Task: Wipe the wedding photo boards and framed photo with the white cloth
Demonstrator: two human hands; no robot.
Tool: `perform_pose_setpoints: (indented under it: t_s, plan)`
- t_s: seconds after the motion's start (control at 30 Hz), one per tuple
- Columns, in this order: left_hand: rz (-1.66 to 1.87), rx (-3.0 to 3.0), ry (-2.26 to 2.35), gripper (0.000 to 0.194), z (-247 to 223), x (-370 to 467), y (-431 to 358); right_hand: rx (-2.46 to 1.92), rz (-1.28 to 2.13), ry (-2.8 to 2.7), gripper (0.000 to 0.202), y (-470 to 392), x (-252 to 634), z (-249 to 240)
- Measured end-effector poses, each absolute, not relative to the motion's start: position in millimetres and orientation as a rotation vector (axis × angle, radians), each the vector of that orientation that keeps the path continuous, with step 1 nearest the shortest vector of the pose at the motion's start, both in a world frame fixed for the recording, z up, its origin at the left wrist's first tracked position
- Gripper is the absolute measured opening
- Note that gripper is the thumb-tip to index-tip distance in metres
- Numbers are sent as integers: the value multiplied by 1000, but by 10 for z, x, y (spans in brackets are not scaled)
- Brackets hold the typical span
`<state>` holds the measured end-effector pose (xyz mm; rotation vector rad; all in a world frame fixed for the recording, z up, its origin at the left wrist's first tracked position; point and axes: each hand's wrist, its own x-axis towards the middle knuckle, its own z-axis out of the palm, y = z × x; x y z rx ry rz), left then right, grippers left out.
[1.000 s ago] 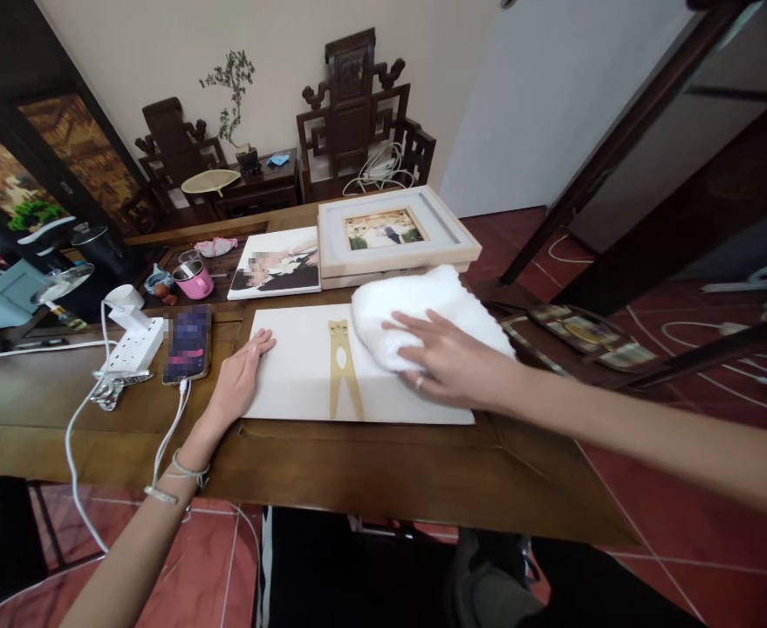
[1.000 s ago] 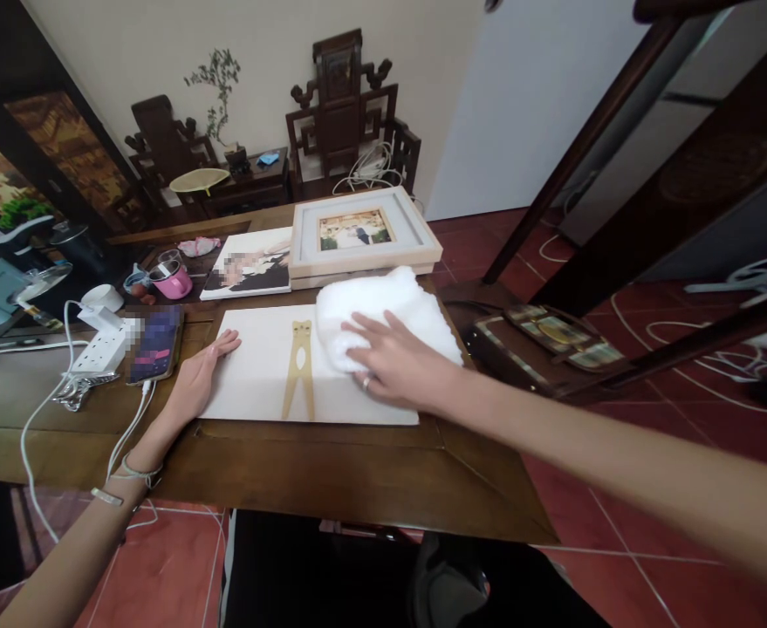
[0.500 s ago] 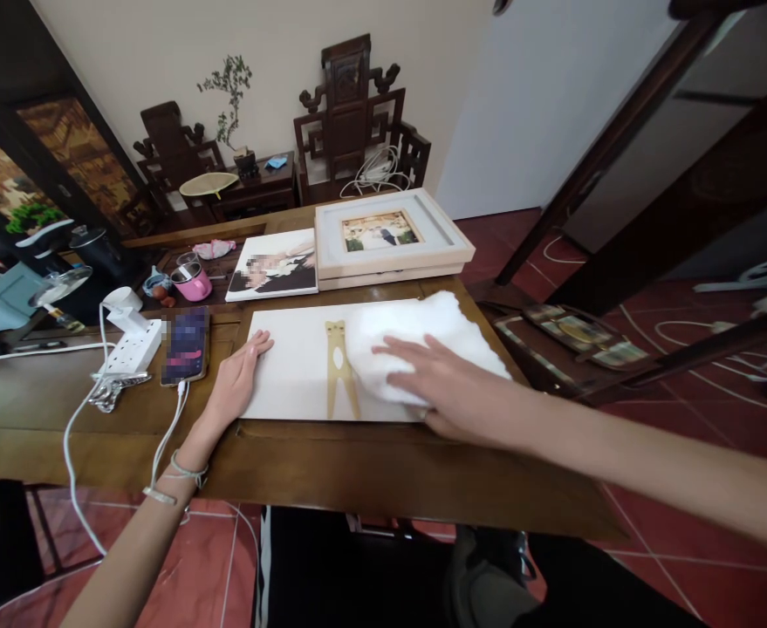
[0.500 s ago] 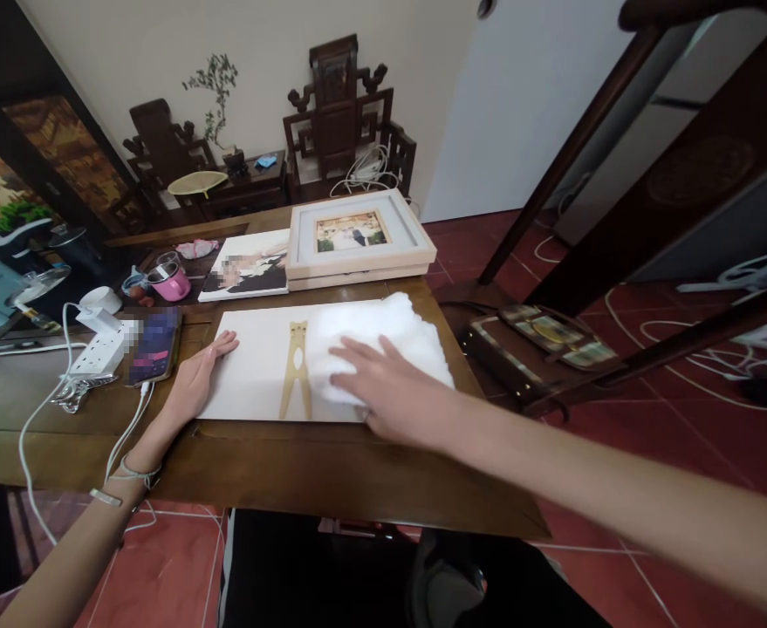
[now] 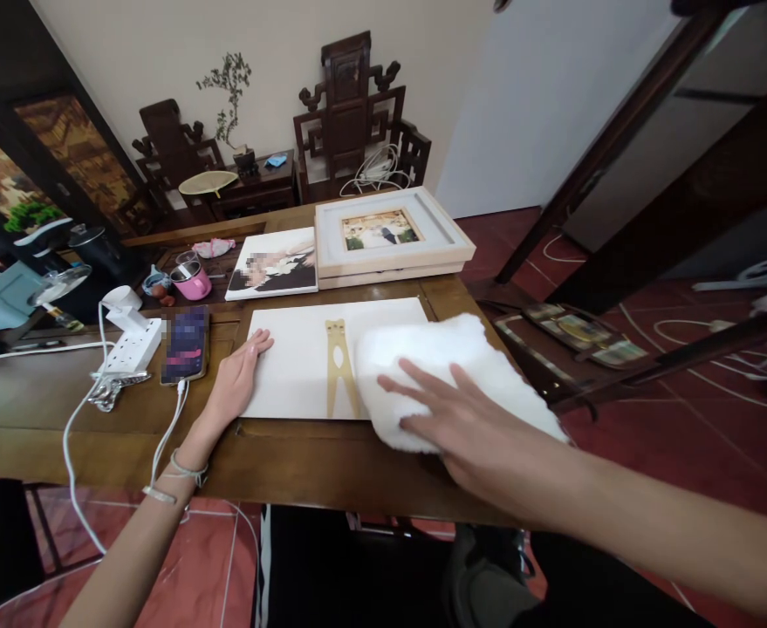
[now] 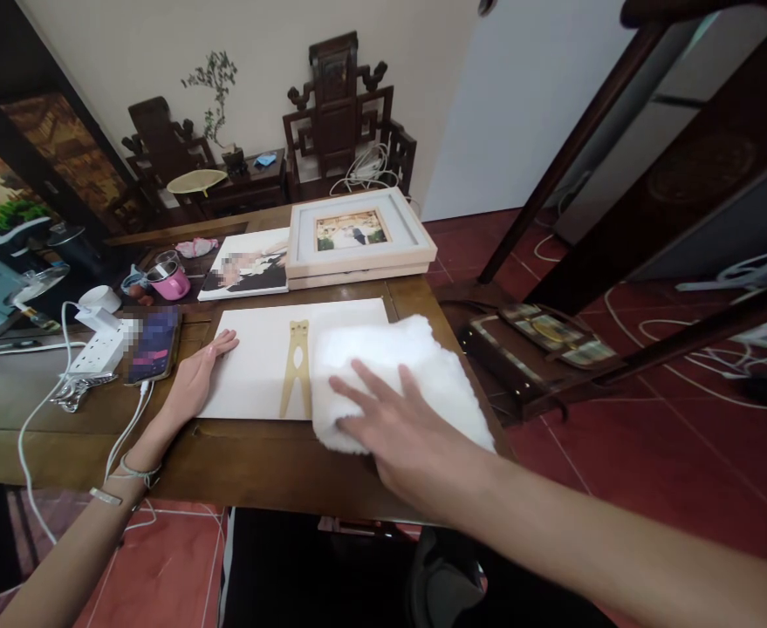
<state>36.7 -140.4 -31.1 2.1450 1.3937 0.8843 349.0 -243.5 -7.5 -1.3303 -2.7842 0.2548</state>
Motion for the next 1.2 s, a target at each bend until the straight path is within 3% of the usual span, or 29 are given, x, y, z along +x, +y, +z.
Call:
perform_pose_setpoints:
  t_s: [0.13,0.27,0.53,0.73,0.97,1.2]
  plan:
    - [889,2140,1397,54,-317,368,-1404,-1323,400,-2724,55,-2494,3489,9]
    - [889,2144,1393,53,-332,353,-1392,-1305,491,-2767,51,-2028,3565,126]
    - [905,2128,1380,52,-341,333,-1388,-1353,437,-2726,47,-1241,3784,-16]
    - [891,2125,1396,53,-321,354,-1397,-1317,538,-2701,45,-1696,3765,20]
    - [896,2148,1395,53,-318,359,-1400,-1218,510,-2740,56,-2540,3520,24]
    - [895,2139,1393,51,-331,351,-1386,-1243,471,-2752,44,-1933,3677,44]
